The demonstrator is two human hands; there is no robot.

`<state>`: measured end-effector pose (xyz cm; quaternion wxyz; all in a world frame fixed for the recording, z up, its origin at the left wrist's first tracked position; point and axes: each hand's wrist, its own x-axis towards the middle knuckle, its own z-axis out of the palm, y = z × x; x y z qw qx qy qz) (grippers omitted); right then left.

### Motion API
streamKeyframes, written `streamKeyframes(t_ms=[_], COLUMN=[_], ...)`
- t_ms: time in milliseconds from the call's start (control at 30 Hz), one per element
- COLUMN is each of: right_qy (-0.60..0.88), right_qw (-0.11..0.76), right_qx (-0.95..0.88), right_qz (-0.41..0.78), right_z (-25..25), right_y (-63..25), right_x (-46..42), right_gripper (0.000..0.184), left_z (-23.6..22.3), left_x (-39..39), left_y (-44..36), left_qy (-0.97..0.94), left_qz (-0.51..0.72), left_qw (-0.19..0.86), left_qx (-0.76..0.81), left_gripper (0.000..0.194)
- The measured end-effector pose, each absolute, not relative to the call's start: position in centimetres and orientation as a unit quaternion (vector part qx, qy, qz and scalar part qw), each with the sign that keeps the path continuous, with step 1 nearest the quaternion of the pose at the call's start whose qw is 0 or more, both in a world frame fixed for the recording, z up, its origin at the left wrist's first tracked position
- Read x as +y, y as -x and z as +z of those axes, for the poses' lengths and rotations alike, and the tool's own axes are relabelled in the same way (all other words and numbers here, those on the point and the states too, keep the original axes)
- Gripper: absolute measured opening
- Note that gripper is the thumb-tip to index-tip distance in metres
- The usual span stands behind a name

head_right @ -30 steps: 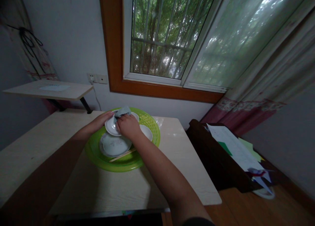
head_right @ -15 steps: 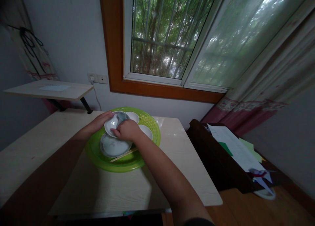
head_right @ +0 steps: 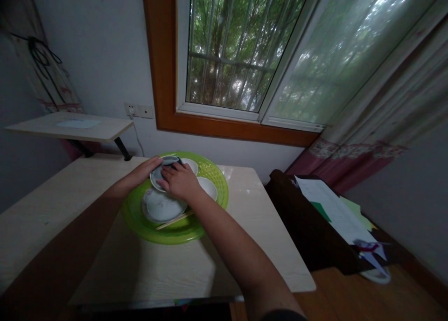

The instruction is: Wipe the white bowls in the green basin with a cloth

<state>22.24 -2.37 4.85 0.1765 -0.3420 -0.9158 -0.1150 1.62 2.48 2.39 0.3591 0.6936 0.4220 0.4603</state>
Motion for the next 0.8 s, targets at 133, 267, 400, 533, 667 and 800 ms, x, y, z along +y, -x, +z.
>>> streamKeyframes(t_ms=[133, 267, 400, 533, 667, 800], right_qy=[0.407, 0.446, 0.439, 0.357, 0.243, 0.182], right_qw=[0.159, 0.122, 0.107, 0.103, 0.127, 0.159], right_qx=[-0.889, -0.875, -0.884, -0.927, -0.961, -0.969], right_qz=[-0.135, -0.143, -0.120, -0.044, 0.034, 0.053], right_z=[5.5, 6.0, 5.8, 5.5, 5.5, 5.2], right_y=[-22.0, -21.7, -21.8, -22.4, -22.9, -22.8], right_x=[-2.6, -2.7, -2.7, -2.4, -2.1, -1.9], right_gripper=[0.053, 0.061, 0.066, 0.065, 0.054, 0.041], left_z=[3.0, 2.8, 2.6, 2.6, 2.2, 1.5], left_x=[1.8, 1.9, 2.0, 2.0, 2.5, 3.2], left_y=[-1.7, -1.5, -1.4, -1.5, -1.4, -1.2], left_qy=[-0.693, -0.703, -0.701, -0.692, -0.692, -0.692], left_qz=[0.453, 0.435, 0.438, 0.449, 0.448, 0.443], left_qw=[0.351, 0.346, 0.354, 0.355, 0.348, 0.352], left_qx=[0.438, 0.443, 0.438, 0.441, 0.447, 0.449], left_gripper=[0.045, 0.048, 0.048, 0.048, 0.048, 0.048])
